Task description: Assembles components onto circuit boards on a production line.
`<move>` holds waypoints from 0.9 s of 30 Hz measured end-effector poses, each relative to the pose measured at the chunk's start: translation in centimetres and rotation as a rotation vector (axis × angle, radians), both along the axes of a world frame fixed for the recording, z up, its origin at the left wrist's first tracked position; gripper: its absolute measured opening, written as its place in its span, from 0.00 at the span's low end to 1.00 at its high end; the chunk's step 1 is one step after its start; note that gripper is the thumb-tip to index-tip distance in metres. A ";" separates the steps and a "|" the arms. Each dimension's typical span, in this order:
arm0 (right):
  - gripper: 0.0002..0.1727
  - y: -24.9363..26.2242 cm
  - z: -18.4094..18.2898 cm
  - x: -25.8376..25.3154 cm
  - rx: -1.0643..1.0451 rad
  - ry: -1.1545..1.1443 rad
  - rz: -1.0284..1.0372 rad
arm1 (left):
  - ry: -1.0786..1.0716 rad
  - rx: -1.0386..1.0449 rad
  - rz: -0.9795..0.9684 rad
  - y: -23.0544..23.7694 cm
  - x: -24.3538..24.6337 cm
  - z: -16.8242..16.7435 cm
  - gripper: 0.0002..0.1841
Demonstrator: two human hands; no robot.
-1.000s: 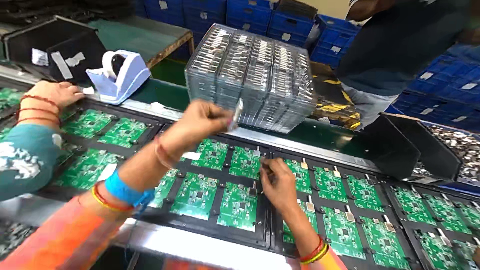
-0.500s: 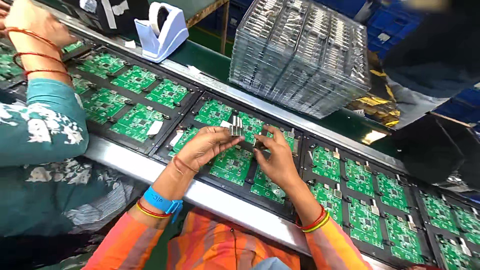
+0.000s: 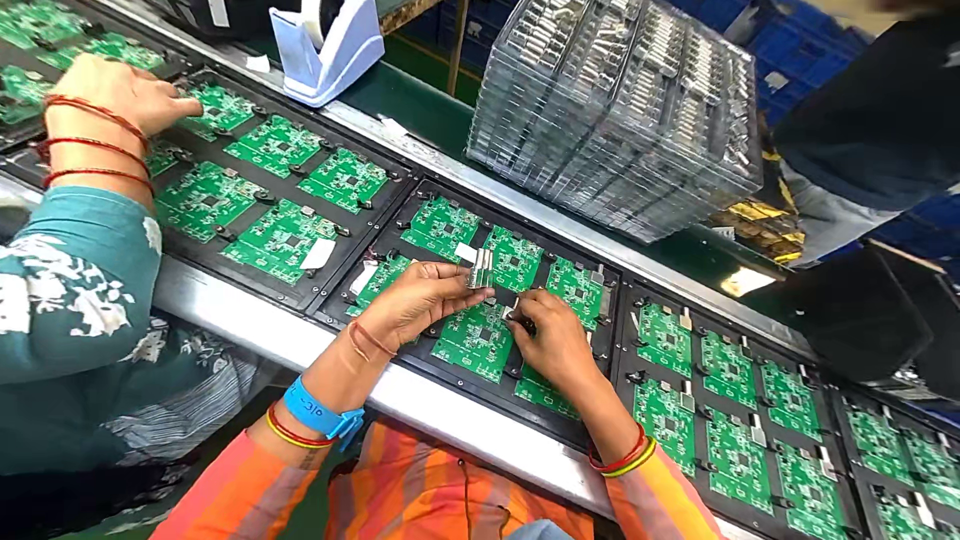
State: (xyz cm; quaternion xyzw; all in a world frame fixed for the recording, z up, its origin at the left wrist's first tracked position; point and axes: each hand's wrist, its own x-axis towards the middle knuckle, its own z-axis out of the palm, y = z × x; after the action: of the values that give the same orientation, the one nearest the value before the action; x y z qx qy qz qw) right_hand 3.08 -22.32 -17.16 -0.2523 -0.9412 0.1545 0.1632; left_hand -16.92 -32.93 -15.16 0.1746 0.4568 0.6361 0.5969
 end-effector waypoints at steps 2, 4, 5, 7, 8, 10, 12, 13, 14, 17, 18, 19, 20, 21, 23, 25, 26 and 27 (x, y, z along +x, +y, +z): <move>0.05 -0.1 0.8 0.1 -0.017 -0.056 -0.020 | -0.035 -0.006 -0.018 0.0 0.0 0.0 0.11; 0.09 0.0 1.4 0.1 -0.034 -0.027 -0.006 | -0.079 -0.011 -0.033 -0.1 0.1 0.1 0.12; 0.15 -0.1 1.7 -0.1 -0.041 0.027 0.018 | -0.099 -0.014 -0.038 -0.3 0.3 0.3 0.12; 0.27 -0.5 2.3 -0.8 -0.057 0.115 0.098 | -0.113 -0.022 -0.058 -0.7 0.7 0.8 0.13; 0.28 -0.8 2.5 -1.1 -0.058 0.150 0.147 | -0.114 -0.011 -0.090 -0.9 0.7 1.0 0.15; 0.21 -1.1 2.8 -1.5 -0.050 0.207 0.204 | -0.133 0.022 -0.141 -1.1 0.7 1.0 0.16; 0.17 -0.7 3.4 -1.5 -0.056 0.200 0.199 | -0.141 0.043 -0.156 -1.0 0.5 0.8 0.15; 0.16 -0.3 3.7 -1.5 -0.062 0.174 0.168 | -0.141 0.044 -0.156 -0.9 0.4 0.6 0.15; 0.15 0.6 4.0 -1.5 -0.073 0.138 0.121 | -0.146 0.036 -0.149 -0.6 0.3 0.5 0.17; 0.16 4.8 4.0 -1.6 -0.059 0.065 -0.009 | -0.202 -0.056 -0.058 -0.1 0.2 0.5 0.18; 0.17 6.1 4.0 -1.6 -0.060 0.031 -0.046 | -0.217 -0.081 -0.021 0.0 0.3 0.6 0.18; 0.19 7.2 4.2 -1.7 -0.074 -0.025 -0.085 | -0.204 -0.096 0.003 0.0 0.3 0.7 0.16; 0.20 7.9 4.4 -1.9 -0.093 -0.098 -0.119 | -0.143 -0.113 0.027 0.0 0.3 0.6 0.13; 0.21 8.5 4.6 -2.0 -0.107 -0.173 -0.140 | -0.049 -0.120 0.045 0.0 0.4 0.5 0.11; 0.16 10.8 2.6 -2.1 -0.026 -0.176 -0.112 | 0.068 -0.093 0.054 0.0 0.4 0.0 0.09; 0.13 12.1 1.4 -2.1 0.023 -0.166 -0.085 | 0.096 -0.077 0.057 -0.1 0.3 0.0 0.08; 0.13 12.4 1.1 -2.1 0.032 -0.176 -0.086 | 0.098 -0.072 0.055 -0.1 0.4 0.0 0.08; 0.13 12.6 0.9 -2.1 0.040 -0.193 -0.093 | 0.103 -0.072 0.056 -0.1 0.4 0.0 0.08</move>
State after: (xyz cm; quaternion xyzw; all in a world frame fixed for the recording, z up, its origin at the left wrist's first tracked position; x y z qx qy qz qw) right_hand 0.94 -9.73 -16.23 -0.3061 -0.9427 0.1031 0.0840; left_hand -16.54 -33.06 -15.12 0.1726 0.5143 0.6258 0.5604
